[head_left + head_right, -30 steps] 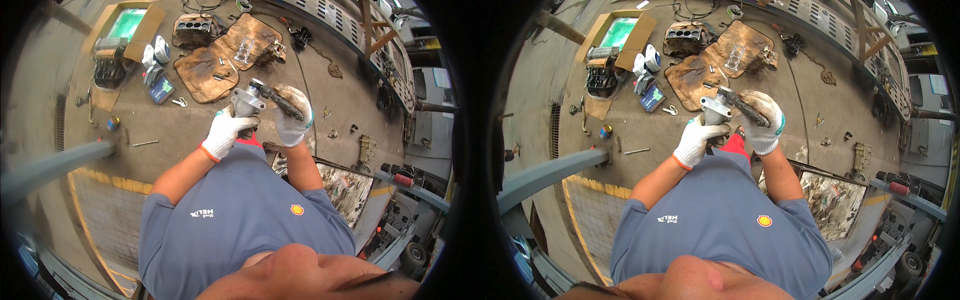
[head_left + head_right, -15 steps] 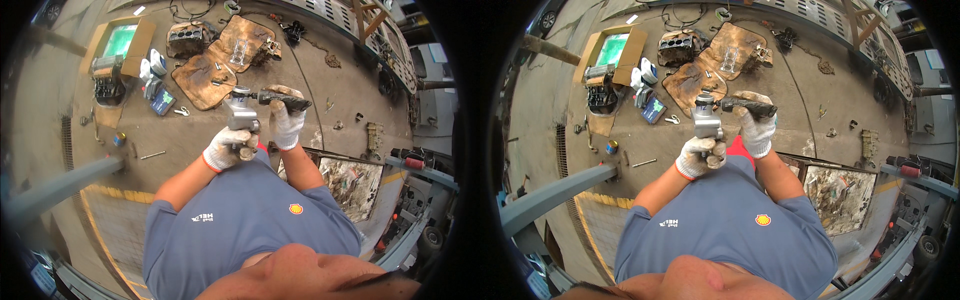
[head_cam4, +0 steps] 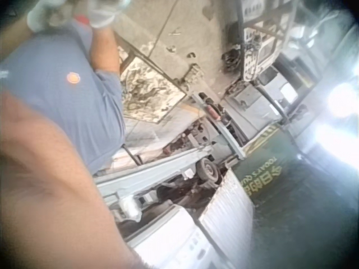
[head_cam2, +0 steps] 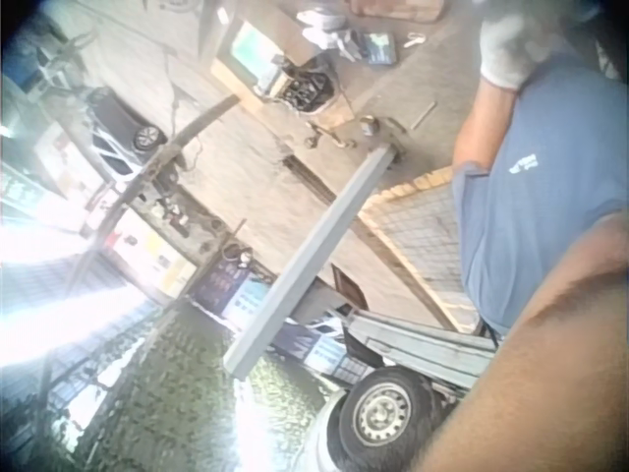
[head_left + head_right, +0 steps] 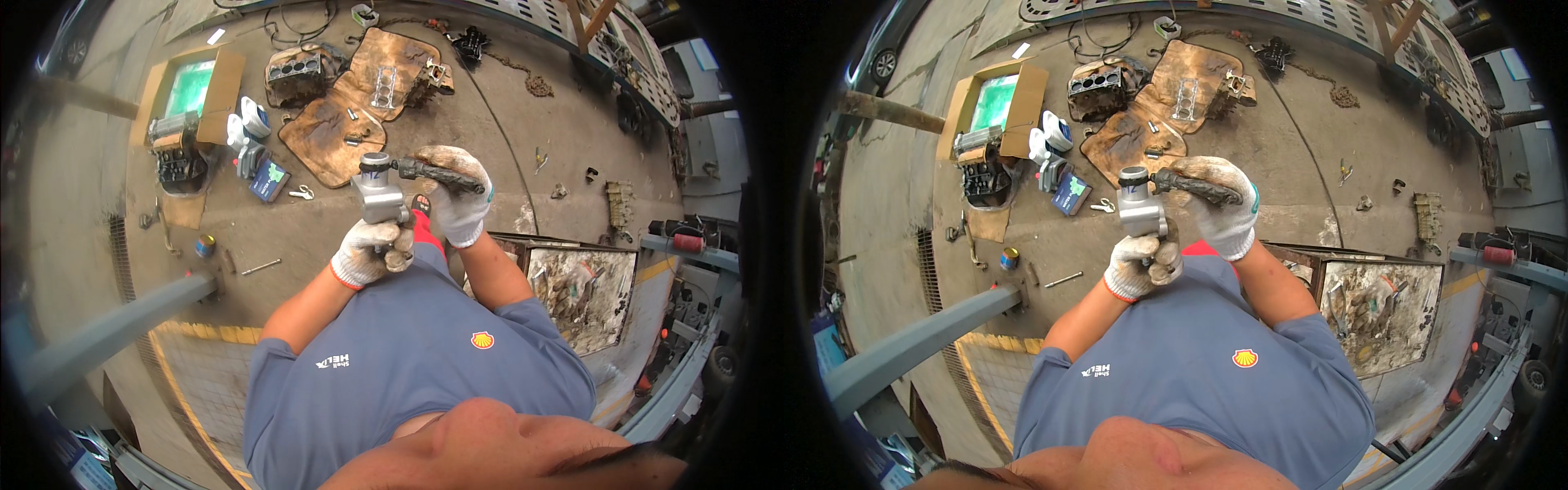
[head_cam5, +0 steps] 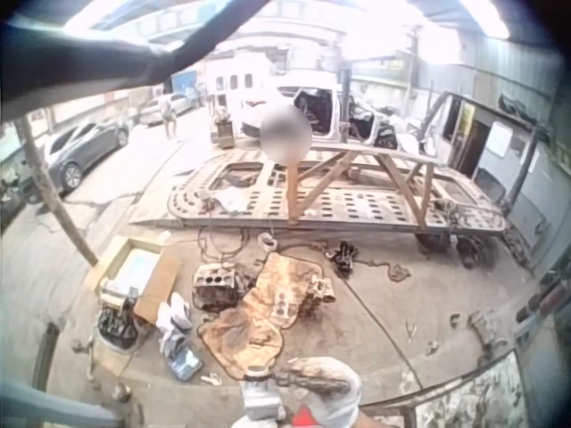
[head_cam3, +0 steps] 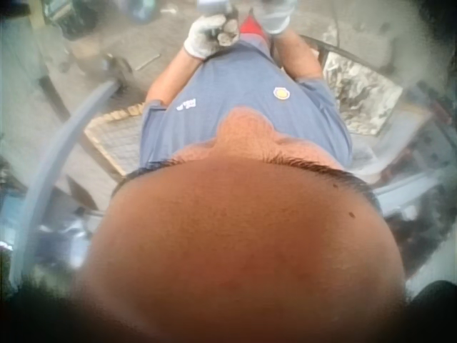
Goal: The person sits on the floor and assembles an exhaust pipe with a flange. They apply sealant to the flange, attach it to the pipe, and inspect the connection. The person handles the pipe and flange repeatedly to ensure proper alignment.
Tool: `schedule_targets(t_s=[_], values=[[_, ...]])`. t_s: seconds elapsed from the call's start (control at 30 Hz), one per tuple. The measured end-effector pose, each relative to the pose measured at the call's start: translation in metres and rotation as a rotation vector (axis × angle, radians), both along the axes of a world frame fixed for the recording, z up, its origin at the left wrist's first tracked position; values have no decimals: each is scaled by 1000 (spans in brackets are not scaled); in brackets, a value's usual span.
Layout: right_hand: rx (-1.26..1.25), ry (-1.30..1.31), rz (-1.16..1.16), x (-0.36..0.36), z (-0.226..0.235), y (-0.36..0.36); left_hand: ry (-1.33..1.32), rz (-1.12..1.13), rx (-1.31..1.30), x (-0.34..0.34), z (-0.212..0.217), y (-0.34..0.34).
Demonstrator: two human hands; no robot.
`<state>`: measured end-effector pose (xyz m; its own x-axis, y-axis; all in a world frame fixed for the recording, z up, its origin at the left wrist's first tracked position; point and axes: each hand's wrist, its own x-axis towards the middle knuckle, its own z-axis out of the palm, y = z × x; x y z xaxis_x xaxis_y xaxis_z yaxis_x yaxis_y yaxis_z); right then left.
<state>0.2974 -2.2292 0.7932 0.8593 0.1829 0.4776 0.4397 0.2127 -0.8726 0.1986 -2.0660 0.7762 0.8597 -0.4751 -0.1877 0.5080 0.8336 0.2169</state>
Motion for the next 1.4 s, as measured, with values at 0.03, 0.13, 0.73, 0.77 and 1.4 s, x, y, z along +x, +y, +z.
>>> schedule_targets(t_s=[0.03,0.13,0.73,0.77,1.4], values=[[53,86,4,-2,-2,1,-42,-11,-25,1,0,0],[167,124,23,-3,-2,6,-98,-24,-100,2,-1,-1],[706,873,557,-19,18,17,-497,-208,623,20,-7,37],[644,877,563,-17,16,14,-637,-253,950,25,1,42],[-211,621,551,16,26,-47,-955,-382,1938,35,56,71]])
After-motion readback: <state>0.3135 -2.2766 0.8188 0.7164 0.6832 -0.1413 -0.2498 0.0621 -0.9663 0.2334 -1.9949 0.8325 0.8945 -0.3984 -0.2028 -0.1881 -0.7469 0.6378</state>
